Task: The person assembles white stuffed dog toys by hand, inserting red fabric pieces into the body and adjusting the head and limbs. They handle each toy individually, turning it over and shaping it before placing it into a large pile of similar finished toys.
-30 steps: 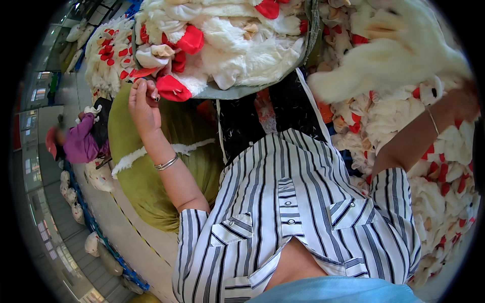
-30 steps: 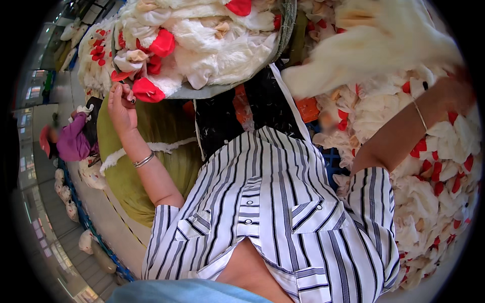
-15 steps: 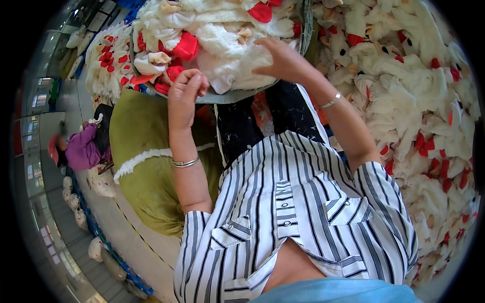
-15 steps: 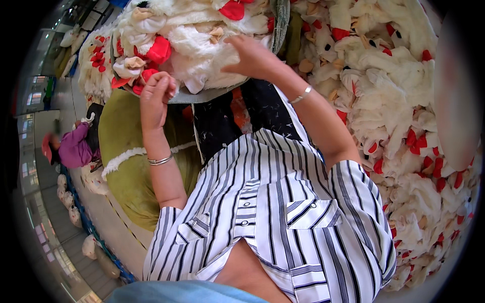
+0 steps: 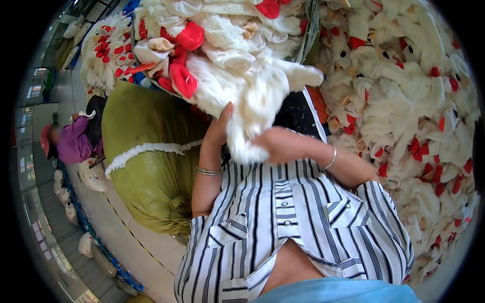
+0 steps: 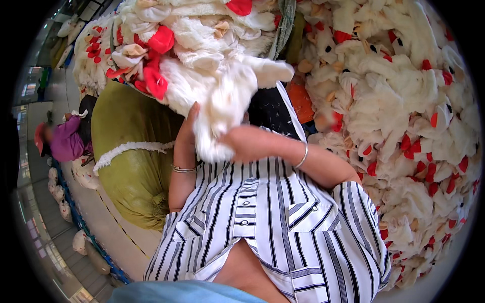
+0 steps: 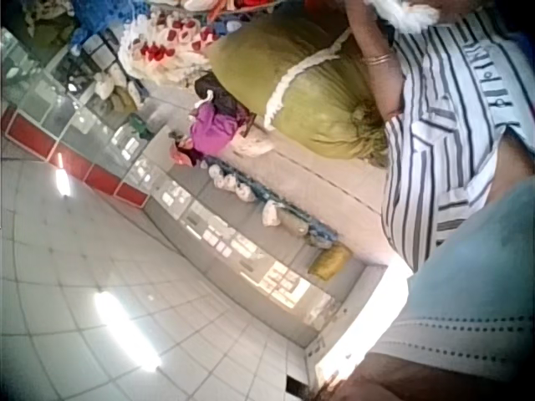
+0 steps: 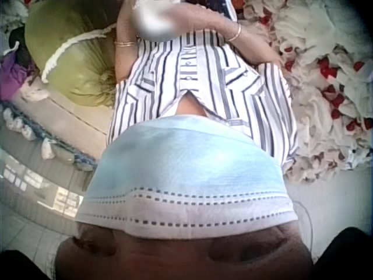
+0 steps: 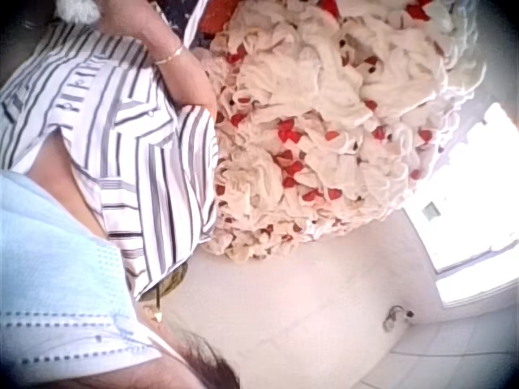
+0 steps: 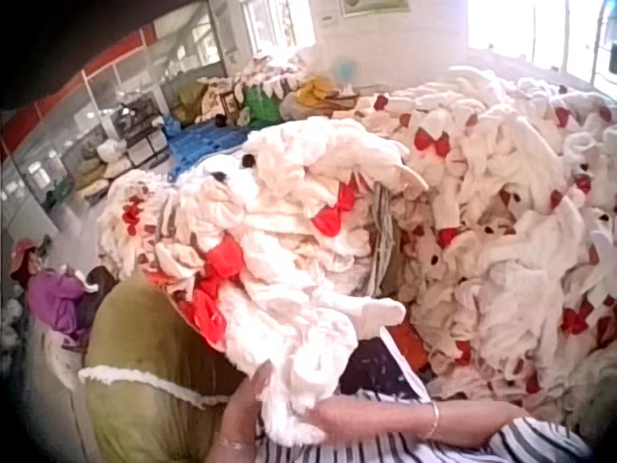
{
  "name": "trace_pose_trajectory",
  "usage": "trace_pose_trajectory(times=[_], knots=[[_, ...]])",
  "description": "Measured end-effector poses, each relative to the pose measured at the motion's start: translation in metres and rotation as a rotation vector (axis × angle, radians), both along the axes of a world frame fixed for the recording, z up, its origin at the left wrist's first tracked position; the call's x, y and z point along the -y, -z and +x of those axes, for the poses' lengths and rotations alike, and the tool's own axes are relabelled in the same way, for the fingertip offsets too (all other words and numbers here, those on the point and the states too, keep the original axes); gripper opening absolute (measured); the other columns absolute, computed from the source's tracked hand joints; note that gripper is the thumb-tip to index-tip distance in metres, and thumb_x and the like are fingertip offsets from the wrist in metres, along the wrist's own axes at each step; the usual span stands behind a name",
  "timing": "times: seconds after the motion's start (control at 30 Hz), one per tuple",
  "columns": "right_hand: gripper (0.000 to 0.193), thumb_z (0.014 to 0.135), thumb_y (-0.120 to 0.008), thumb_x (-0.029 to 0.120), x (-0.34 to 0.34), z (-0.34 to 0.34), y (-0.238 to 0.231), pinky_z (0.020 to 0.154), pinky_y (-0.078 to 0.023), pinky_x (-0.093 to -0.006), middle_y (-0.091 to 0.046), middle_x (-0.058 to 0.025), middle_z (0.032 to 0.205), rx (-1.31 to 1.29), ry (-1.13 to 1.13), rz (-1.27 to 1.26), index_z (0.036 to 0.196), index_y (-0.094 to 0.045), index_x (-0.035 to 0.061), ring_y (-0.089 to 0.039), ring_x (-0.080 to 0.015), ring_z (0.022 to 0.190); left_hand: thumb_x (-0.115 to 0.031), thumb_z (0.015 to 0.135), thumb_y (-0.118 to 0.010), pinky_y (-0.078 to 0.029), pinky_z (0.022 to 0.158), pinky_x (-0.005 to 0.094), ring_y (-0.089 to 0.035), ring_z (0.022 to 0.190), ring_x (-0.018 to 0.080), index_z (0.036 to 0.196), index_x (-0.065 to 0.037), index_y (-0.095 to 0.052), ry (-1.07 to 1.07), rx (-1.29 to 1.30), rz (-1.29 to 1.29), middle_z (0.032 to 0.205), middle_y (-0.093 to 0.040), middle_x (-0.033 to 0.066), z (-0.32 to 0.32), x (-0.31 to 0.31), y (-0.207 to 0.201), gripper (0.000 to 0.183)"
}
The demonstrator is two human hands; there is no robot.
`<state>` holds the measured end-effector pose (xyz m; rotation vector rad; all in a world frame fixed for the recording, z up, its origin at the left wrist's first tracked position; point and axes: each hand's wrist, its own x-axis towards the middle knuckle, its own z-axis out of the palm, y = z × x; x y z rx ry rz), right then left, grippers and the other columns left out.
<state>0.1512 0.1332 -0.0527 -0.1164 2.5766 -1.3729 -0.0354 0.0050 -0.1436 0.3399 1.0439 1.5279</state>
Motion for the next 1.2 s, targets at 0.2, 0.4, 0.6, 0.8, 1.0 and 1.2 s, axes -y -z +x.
trace_pose_trajectory(times=[0.2,0.4,0.6,0.8,1.0,1.2], knots=[[0.031,0.076,-0.063,0.010,-0.005,0.012,-0.013,0.079,-0.049,-0.0422,-0.065,-0.0213,0.089,0.113,-0.125,-0.108,0.106,-0.061,0.0023,-0.063,-0.0371,0.089,-0.021,0.089,-0.066,-0.046,0.098,0.0350,-0.056,0.113,0.0230,0.137,0.003,-0.041,-0.299,0.128,0.067,0.127,-0.054,0.0133,0.024,-0.005,-0.043,0.059],[0.038,0.093,-0.062,0.039,-0.068,0.009,0.009,0.065,-0.047,-0.0286,-0.062,-0.0060,0.077,0.089,0.378,-0.730,0.098,-0.066,0.0017,-0.055,-0.0109,0.067,-0.009,0.084,-0.064,-0.049,0.093,0.0357,-0.059,0.107,0.0230,0.126,0.005,-0.052,-0.287,-0.390,-0.080,0.121,-0.060,0.0135,0.008,0.016,-0.032,0.046],[0.048,0.094,-0.059,0.040,-0.069,-0.025,0.004,0.088,-0.047,-0.0293,-0.063,-0.0100,0.111,0.176,0.606,-0.918,0.117,-0.061,-0.0021,-0.059,-0.0135,0.099,-0.022,0.082,-0.076,-0.039,0.107,0.0361,-0.050,0.124,0.0229,0.136,-0.006,-0.048,0.411,-1.178,0.189,0.133,-0.055,0.0108,0.044,0.020,-0.049,0.062],[0.046,0.084,-0.070,0.019,-0.063,-0.028,0.017,0.084,-0.050,-0.0283,-0.065,-0.0083,0.110,-0.003,0.669,-0.914,0.123,-0.057,-0.0027,-0.061,-0.0132,0.096,-0.027,0.076,-0.082,-0.040,0.106,0.0352,-0.054,0.120,0.0207,0.134,-0.007,-0.052,0.468,-0.439,-0.031,0.131,-0.058,0.0086,0.069,0.020,-0.055,0.069],[0.041,0.082,-0.068,0.011,-0.099,0.002,0.036,0.077,-0.051,-0.0262,-0.066,-0.0038,0.101,-0.113,0.631,-0.924,0.120,-0.058,-0.0007,-0.062,-0.0095,0.087,-0.024,0.081,-0.076,-0.042,0.102,0.0364,-0.054,0.118,0.0228,0.131,-0.002,-0.051,0.404,-1.016,0.138,0.133,-0.056,0.0115,0.013,0.007,-0.054,0.061],[0.043,0.084,-0.070,0.014,-0.077,-0.001,0.018,0.085,-0.049,-0.0272,-0.065,-0.0052,0.110,-0.099,0.516,-0.982,0.123,-0.058,0.0001,-0.060,-0.0125,0.099,-0.021,0.095,-0.057,-0.045,0.102,0.0378,-0.053,0.120,0.0236,0.140,0.000,-0.038,-0.219,-0.209,0.403,0.134,-0.052,0.0133,0.000,-0.026,-0.079,0.053]])
